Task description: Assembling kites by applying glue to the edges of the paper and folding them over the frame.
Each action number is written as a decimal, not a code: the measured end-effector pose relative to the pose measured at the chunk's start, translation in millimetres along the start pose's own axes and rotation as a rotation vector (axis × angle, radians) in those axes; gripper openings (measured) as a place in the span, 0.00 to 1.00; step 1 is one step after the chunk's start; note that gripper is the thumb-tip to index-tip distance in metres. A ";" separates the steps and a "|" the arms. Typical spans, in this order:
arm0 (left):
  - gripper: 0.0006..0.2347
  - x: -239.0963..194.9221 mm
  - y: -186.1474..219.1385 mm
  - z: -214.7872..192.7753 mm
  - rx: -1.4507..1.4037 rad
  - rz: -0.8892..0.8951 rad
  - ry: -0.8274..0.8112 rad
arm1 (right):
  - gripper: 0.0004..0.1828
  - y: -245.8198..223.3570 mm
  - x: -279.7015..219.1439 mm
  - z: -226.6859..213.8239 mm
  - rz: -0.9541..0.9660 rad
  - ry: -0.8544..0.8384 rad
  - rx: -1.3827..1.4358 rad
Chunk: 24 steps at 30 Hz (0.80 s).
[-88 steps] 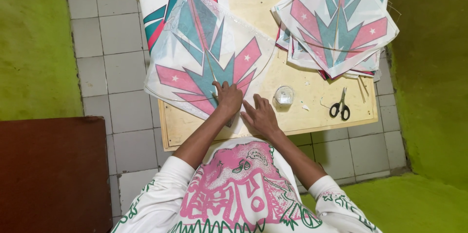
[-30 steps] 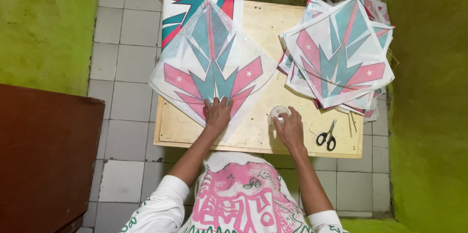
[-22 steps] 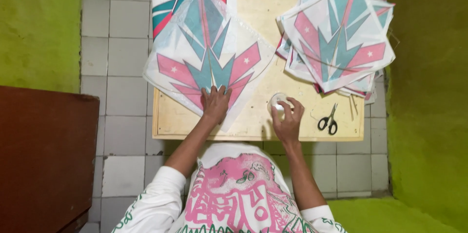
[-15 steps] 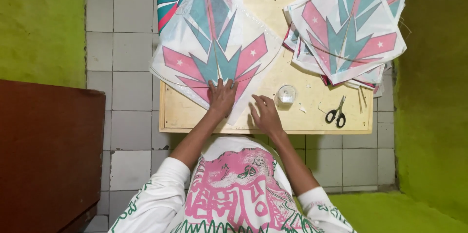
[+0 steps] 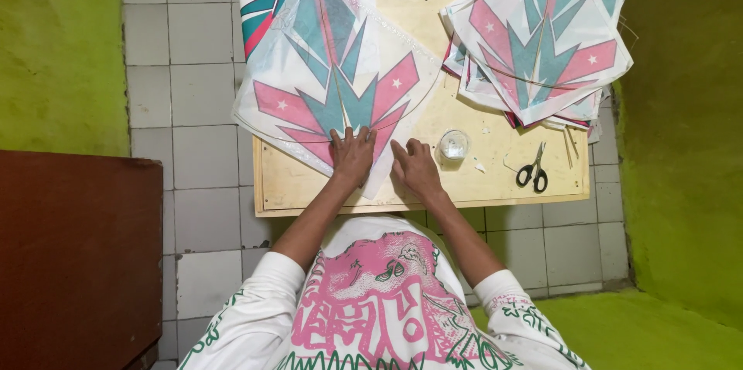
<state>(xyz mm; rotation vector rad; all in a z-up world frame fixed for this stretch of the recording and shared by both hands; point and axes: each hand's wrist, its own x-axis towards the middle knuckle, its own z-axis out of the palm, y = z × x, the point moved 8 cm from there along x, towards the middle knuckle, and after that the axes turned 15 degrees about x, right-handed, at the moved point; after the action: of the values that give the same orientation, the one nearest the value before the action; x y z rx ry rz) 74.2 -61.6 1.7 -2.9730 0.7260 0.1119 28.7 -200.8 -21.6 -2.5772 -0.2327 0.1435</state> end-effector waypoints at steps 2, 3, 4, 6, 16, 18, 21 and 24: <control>0.17 1.1 0.1 2.3 -0.007 0.000 0.000 | 0.23 -2.3 -2.7 3.2 -0.037 -0.002 -0.039; 0.17 2.1 -0.6 3.3 -0.012 -0.001 0.000 | 0.22 -5.3 -3.4 5.1 -0.076 -0.003 -0.076; 0.17 2.7 -0.7 5.3 -0.012 0.001 0.001 | 0.22 -4.5 -2.9 5.1 -0.075 -0.002 -0.077; 0.17 4.4 -1.2 9.6 -0.011 0.000 0.002 | 0.21 -4.6 -1.7 5.3 -0.100 -0.002 -0.123; 0.17 0.9 -2.9 -2.6 -0.020 0.019 0.022 | 0.24 -20.6 -2.3 -40.7 0.033 0.138 0.039; 0.17 -1.5 -3.7 -8.9 -0.033 0.020 0.030 | 0.23 -16.5 -12.0 -71.7 0.128 0.258 0.192; 0.17 -2.8 -3.7 -22.4 -0.005 0.026 0.014 | 0.16 -2.7 -33.0 -123.3 0.378 0.432 0.194; 0.17 1.0 -3.1 -17.0 -0.018 0.036 0.027 | 0.25 47.3 -53.1 -122.3 0.558 0.360 0.143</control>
<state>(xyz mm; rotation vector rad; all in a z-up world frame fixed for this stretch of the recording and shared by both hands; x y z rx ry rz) 77.4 -60.9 18.6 -2.9845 0.7854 0.0811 1.4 -313.2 59.9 -2.4045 0.6091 -0.1002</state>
